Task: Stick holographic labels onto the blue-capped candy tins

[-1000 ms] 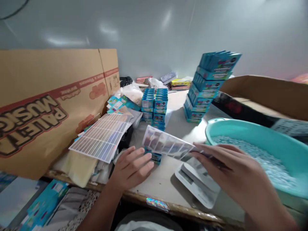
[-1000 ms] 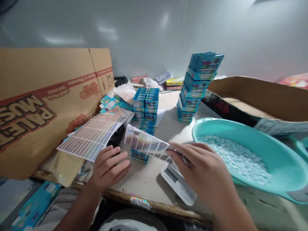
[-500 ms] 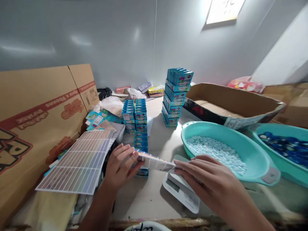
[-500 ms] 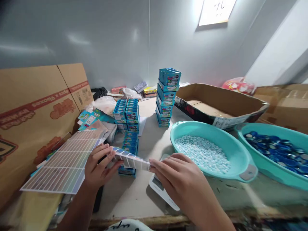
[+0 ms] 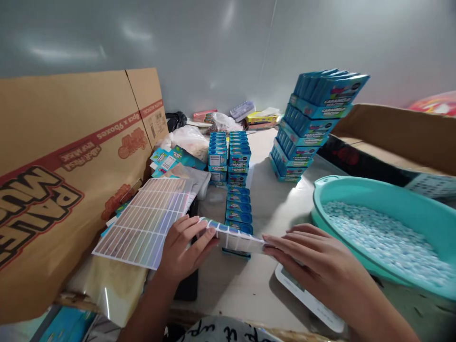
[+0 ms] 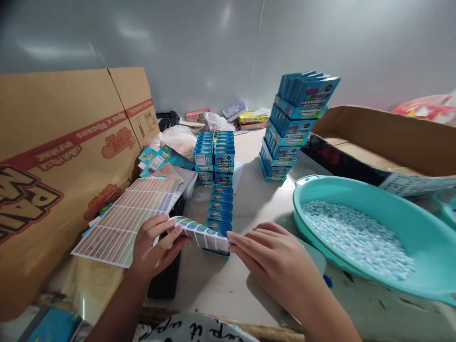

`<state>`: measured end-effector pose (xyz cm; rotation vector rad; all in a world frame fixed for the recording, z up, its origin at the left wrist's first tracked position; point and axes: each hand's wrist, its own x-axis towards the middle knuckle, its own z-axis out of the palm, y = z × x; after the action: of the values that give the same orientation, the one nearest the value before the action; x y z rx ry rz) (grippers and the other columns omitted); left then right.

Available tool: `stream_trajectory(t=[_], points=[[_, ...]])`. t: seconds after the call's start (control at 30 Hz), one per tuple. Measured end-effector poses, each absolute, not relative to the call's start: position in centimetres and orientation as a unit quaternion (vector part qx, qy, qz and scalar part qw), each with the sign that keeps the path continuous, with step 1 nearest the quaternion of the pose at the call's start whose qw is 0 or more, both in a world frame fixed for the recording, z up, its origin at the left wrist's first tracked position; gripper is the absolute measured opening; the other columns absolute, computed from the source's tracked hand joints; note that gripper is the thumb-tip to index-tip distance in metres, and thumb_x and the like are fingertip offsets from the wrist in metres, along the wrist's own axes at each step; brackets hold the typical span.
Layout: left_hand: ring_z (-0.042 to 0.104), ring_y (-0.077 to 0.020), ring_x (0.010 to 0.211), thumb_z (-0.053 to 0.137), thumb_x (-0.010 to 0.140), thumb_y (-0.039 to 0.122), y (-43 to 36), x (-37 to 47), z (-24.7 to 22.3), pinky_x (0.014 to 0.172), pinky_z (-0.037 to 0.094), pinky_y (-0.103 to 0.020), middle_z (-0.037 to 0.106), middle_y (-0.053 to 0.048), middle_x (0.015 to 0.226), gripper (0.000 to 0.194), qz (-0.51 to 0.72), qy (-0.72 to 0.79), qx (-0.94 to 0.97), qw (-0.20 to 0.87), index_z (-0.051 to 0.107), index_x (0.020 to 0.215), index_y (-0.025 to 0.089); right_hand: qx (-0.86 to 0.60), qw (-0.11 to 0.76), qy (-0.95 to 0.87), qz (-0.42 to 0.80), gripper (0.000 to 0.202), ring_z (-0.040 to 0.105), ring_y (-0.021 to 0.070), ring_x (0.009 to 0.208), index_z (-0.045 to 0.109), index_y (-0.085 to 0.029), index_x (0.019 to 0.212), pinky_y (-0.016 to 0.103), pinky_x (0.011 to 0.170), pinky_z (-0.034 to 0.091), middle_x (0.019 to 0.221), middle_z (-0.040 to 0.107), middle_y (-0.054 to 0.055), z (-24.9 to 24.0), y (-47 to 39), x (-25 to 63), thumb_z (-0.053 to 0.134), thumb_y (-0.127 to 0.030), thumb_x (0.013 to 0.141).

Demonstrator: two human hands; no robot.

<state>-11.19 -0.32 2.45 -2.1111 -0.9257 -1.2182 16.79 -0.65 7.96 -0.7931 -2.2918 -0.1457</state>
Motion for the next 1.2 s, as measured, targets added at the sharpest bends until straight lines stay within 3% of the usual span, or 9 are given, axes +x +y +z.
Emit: stream_trajectory(t=[0.2,0.43,0.6,0.73,0.9,1.1,1.2], points=[[0.072,-0.0180,0.105,0.084,0.076,0.011,0.3,-10.7,1.5,0.107,0.053,-0.037,0.076,-0.001,0.098,0.036,-0.467,-0.327,-0.774,0.274,0.070,0.105,0.026,-0.298,0.347,-0.889,-0.035,0.015,0.062,0.0126,0.061,0.067,-0.018,0.110,0.031,0.070,0.049,0.076,0.072,-0.001,7.6,0.0,17.5,0.055,-0.016,0.101],[0.073,-0.0164,0.101,0.085,0.077,0.013,1.2,-8.9,2.4,0.112,0.049,-0.037,0.078,-0.002,0.092,0.029,-0.478,-0.301,-0.776,0.281,0.071,0.101,0.019,-0.303,0.349,-0.885,-0.046,0.016,0.061,0.0126,0.060,0.065,-0.018,0.112,0.030,0.068,0.048,0.072,0.069,-0.002,8.3,0.2,19.0,0.058,-0.013,0.098],[0.071,-0.0143,0.095,0.087,0.071,0.007,1.5,-7.9,2.3,0.110,0.050,-0.033,0.077,0.002,0.081,0.024,-0.493,-0.264,-0.766,0.316,0.071,0.083,0.021,-0.311,0.346,-0.883,-0.059,0.018,0.061,0.0127,0.061,0.063,-0.017,0.115,0.030,0.070,0.048,0.075,0.070,-0.001,8.5,-0.4,19.9,0.058,-0.012,0.098],[0.070,-0.0145,0.103,0.086,0.070,0.004,1.4,-7.5,2.0,0.122,0.037,-0.035,0.075,0.004,0.073,0.026,-0.487,-0.258,-0.763,0.337,0.074,0.085,0.022,-0.340,0.373,-0.861,-0.062,0.023,0.063,0.0144,0.064,0.064,-0.019,0.116,0.031,0.072,0.049,0.078,0.072,0.000,8.2,-0.9,20.6,0.064,-0.012,0.095],[0.072,-0.0135,0.102,0.081,0.077,0.006,1.5,-7.6,2.5,0.126,0.028,-0.040,0.079,0.004,0.085,0.021,-0.465,-0.251,-0.787,0.320,0.071,0.084,0.023,-0.350,0.393,-0.848,-0.064,0.021,0.064,0.0138,0.061,0.067,-0.020,0.114,0.031,0.069,0.050,0.077,0.074,0.000,8.0,-0.9,20.5,0.066,-0.012,0.094],[0.073,-0.0133,0.105,0.074,0.083,0.005,1.5,-8.4,2.5,0.124,0.033,-0.043,0.080,0.002,0.093,0.024,-0.493,-0.230,-0.798,0.260,0.065,0.094,0.024,-0.352,0.398,-0.845,-0.060,0.020,0.066,0.0143,0.061,0.068,-0.023,0.113,0.031,0.068,0.052,0.076,0.076,0.000,8.2,-0.8,19.6,0.062,-0.015,0.096],[0.074,-0.0147,0.101,0.067,0.085,0.002,0.7,-7.9,2.0,0.117,0.044,-0.043,0.079,0.001,0.093,0.025,-0.524,-0.241,-0.800,0.166,0.065,0.100,0.023,-0.402,0.410,-0.815,-0.081,0.015,0.068,0.0165,0.060,0.071,-0.026,0.108,0.033,0.068,0.053,0.078,0.078,0.001,7.7,-0.3,19.8,0.062,-0.021,0.097]])
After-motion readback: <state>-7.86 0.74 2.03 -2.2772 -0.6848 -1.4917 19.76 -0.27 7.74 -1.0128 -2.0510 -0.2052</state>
